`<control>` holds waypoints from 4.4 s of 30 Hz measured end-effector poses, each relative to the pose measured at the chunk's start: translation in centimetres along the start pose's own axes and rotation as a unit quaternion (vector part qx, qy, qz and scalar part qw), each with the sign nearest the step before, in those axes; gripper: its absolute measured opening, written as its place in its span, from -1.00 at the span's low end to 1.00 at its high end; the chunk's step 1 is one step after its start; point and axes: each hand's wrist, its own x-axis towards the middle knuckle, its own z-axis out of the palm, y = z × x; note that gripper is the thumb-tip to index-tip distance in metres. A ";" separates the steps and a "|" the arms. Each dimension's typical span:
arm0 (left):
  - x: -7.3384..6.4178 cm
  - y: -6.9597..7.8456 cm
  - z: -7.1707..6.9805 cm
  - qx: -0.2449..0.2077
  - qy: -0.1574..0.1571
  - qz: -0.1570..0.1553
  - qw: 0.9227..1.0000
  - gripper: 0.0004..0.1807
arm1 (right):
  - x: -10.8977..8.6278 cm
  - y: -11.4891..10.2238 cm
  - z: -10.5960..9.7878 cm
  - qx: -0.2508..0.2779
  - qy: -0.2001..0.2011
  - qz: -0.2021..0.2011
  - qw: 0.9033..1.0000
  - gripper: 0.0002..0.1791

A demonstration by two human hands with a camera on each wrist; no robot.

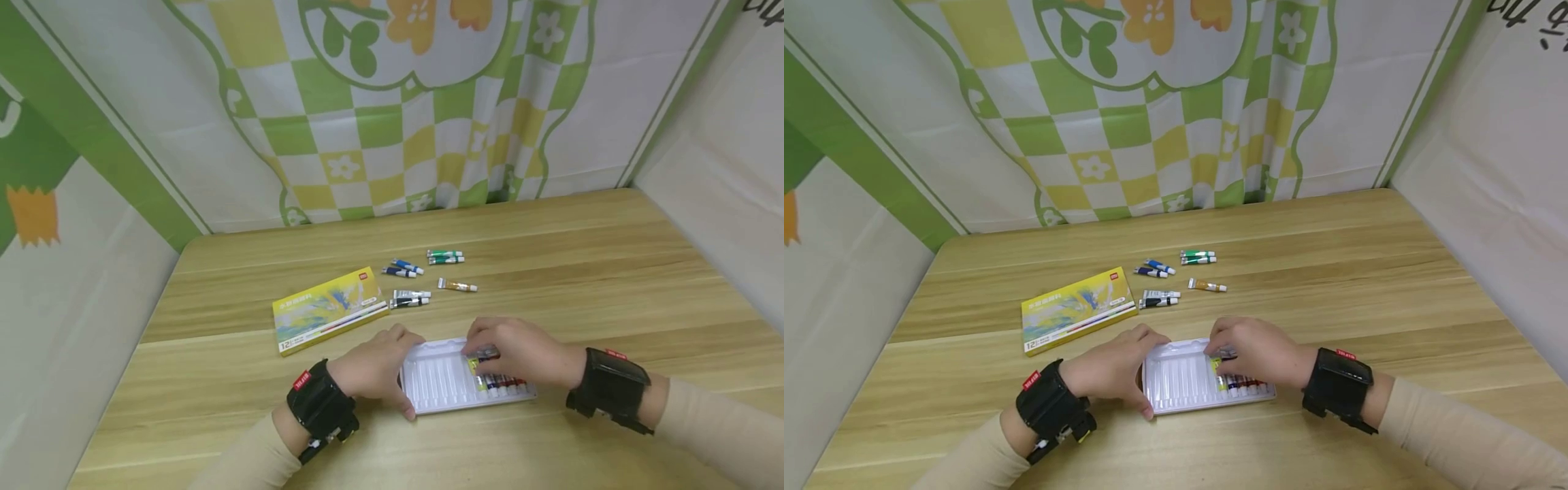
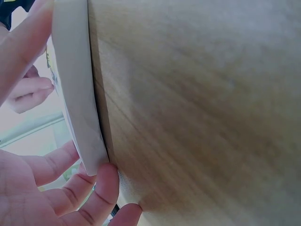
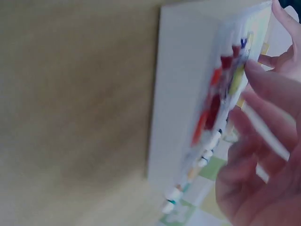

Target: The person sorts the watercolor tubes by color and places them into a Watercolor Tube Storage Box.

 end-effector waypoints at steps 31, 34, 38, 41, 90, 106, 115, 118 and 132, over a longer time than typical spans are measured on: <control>0.1 -0.1 0.0 -0.002 0.002 0.014 1.000 0.18 | 5.7 -2.8 -2.8 -0.227 -0.215 -0.104 0.944 -0.73; 0.1 0.0 0.0 -0.002 0.002 0.013 1.000 0.18 | 5.6 -2.6 -2.8 -0.226 -0.217 -0.108 0.943 -0.70; 0.1 0.1 0.0 -0.001 0.000 0.012 1.000 0.18 | 5.5 -2.5 -2.7 -0.241 -0.221 -0.115 0.938 -0.79; 0.2 0.2 0.0 -0.002 -0.003 0.011 1.000 0.18 | 5.4 -2.6 -2.7 -0.272 -0.232 -0.122 0.926 -0.92; 0.6 0.2 -0.7 0.009 0.000 0.003 1.000 0.16 | 5.0 0.2 -3.5 -0.152 -0.202 -0.121 0.960 -0.96; 0.5 0.3 -0.4 0.003 -0.002 0.002 1.000 0.16 | 4.6 1.9 -5.2 -0.045 -0.165 -0.096 0.981 -0.85; 0.3 0.2 0.1 -0.009 -0.003 -0.004 1.000 0.18 | 7.4 4.5 -6.4 -0.042 -0.135 -0.065 0.988 -0.82; 0.2 0.2 0.1 -0.011 -0.002 -0.007 1.000 0.18 | 8.6 5.1 -6.8 -0.051 -0.125 -0.035 0.990 -0.87; -0.3 0.7 0.1 -0.013 -0.007 -0.011 1.000 0.17 | 10.8 6.0 -4.2 -0.009 -0.080 0.120 0.989 -0.44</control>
